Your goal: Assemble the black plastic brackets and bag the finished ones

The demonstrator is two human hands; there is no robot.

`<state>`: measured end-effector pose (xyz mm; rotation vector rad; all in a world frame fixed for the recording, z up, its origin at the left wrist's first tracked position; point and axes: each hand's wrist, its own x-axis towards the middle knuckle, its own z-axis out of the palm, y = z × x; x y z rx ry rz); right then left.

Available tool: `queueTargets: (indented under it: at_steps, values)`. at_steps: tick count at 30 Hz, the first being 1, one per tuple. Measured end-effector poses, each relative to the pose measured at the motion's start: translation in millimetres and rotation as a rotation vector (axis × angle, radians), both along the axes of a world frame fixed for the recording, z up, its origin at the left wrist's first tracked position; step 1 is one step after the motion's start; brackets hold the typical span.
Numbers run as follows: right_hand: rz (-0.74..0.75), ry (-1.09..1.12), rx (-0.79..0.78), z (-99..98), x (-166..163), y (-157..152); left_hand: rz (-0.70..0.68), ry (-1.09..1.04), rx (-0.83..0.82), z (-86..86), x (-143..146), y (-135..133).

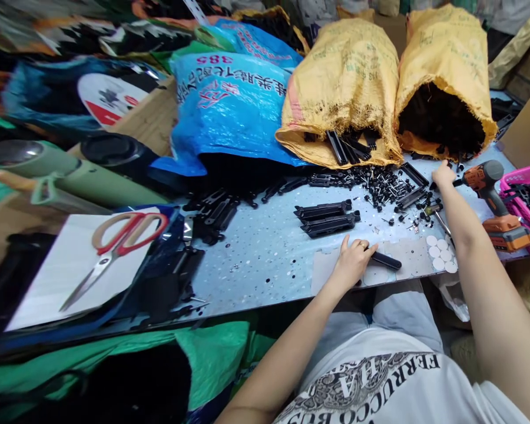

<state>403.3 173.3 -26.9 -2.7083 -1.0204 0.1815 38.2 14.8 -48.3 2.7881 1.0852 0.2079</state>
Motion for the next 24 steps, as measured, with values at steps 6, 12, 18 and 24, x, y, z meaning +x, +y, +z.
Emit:
queueTargets:
  at_steps: [6,12,18,24]
  values:
    - [0.336,0.012,0.321,0.7,-16,-41,0.166,0.053,-0.061,3.9,-20,-6]
    - [1.442,0.199,-0.017,15.3,-89,-173,-0.06,-0.027,-0.257,6.0,0,4]
    - [1.366,-0.051,-0.295,5.3,-127,-226,-0.106,-0.02,-0.286,10.8,21,7]
    - [1.302,-0.245,-0.263,21.3,-139,-228,-0.12,-0.13,-0.262,5.3,15,2]
